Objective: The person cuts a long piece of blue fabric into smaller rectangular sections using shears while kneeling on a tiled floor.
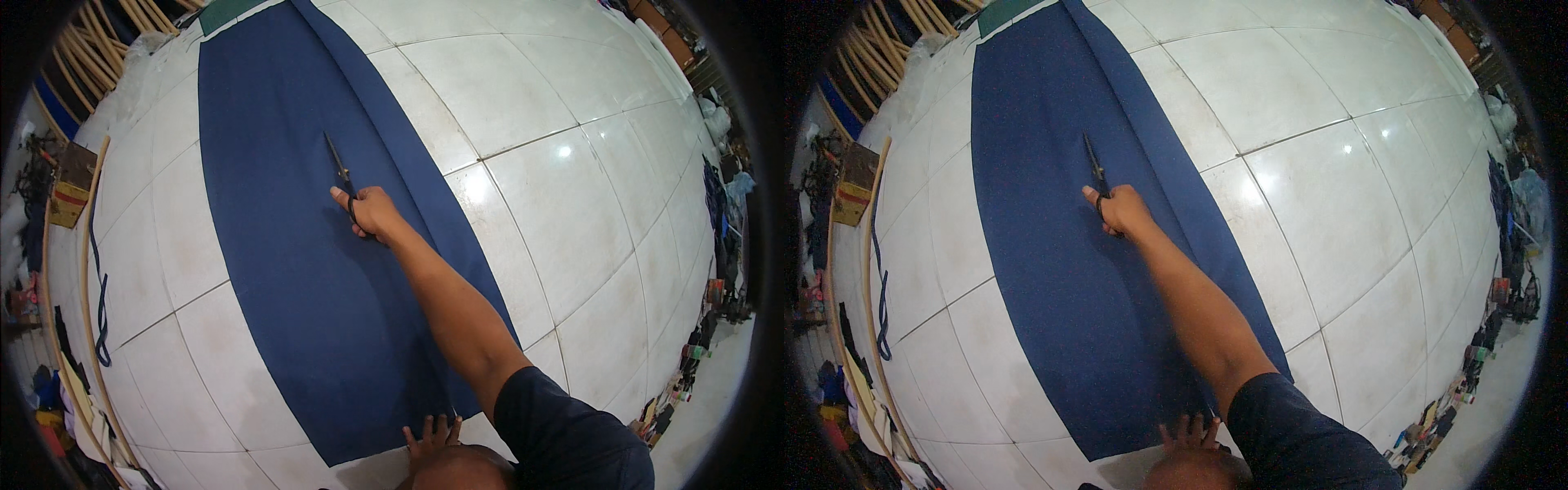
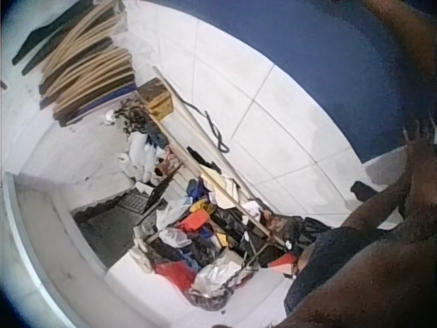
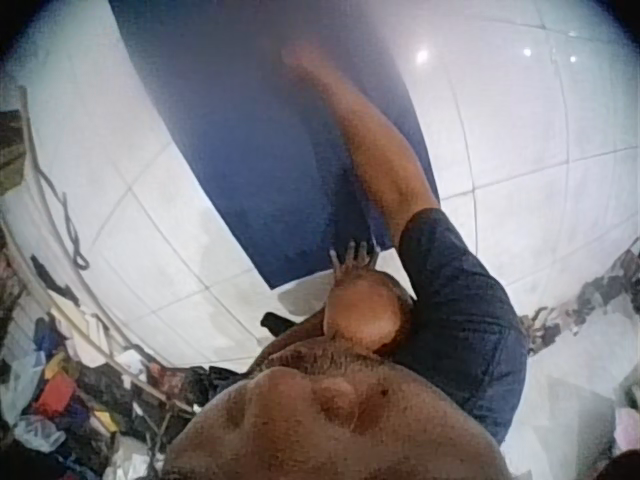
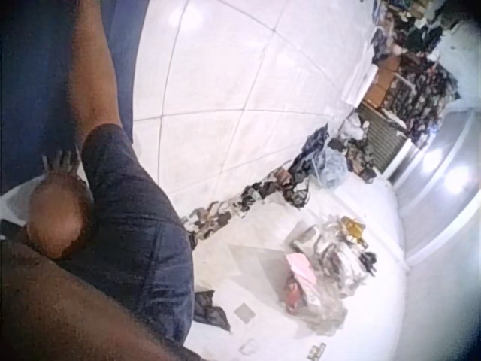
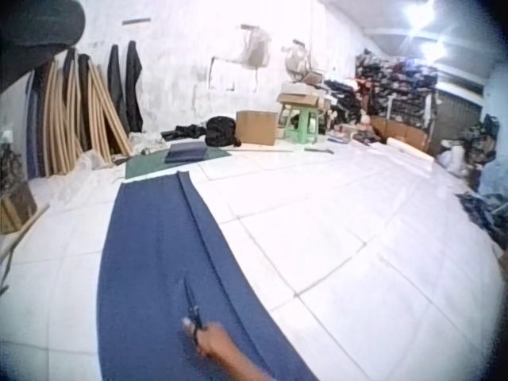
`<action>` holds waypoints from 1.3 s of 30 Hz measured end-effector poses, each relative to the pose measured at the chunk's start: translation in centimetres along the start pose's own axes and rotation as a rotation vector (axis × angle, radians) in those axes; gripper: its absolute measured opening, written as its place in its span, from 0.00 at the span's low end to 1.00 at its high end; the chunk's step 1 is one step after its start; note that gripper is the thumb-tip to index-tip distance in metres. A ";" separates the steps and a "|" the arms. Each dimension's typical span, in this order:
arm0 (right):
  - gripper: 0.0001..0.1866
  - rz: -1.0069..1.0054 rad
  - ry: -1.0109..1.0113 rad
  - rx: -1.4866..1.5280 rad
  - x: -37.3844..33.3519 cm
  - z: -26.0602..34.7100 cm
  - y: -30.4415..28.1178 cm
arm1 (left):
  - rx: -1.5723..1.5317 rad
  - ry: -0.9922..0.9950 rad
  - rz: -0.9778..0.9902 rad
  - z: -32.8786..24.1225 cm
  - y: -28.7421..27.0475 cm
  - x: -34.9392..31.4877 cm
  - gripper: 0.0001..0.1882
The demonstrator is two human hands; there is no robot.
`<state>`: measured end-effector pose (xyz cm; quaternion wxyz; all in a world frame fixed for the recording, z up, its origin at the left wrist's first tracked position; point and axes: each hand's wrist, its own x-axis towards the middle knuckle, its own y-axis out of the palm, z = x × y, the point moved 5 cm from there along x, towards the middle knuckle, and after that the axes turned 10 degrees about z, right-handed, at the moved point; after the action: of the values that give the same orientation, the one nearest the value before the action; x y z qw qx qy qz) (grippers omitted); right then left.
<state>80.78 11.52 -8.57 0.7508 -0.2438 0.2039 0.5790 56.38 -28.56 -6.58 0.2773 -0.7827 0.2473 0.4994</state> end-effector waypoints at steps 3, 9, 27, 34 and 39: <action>0.34 0.015 -0.005 -0.019 0.6 0.5 0.0 | -0.016 0.010 -0.108 -0.4 -0.9 -1.7 0.40; 0.33 0.018 -0.015 -0.006 2.2 1.8 0.0 | -0.036 0.071 -0.424 -1.3 -3.1 -6.0 0.40; 0.36 0.005 -0.065 -0.021 8.1 4.3 -1.0 | -0.038 0.131 -0.579 -1.3 -4.9 -8.2 0.40; 0.30 0.048 -0.040 0.053 9.0 4.9 -0.7 | -0.039 0.137 -0.585 -0.9 -5.5 -8.4 0.41; 0.35 0.011 -0.078 0.083 9.6 4.0 -2.0 | -0.373 0.035 -0.165 0.5 -8.5 -5.4 0.39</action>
<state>85.19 20.95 -10.78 0.7644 -0.1885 0.1999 0.5832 59.66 -21.45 -0.25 0.1630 -0.8467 0.0902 0.4985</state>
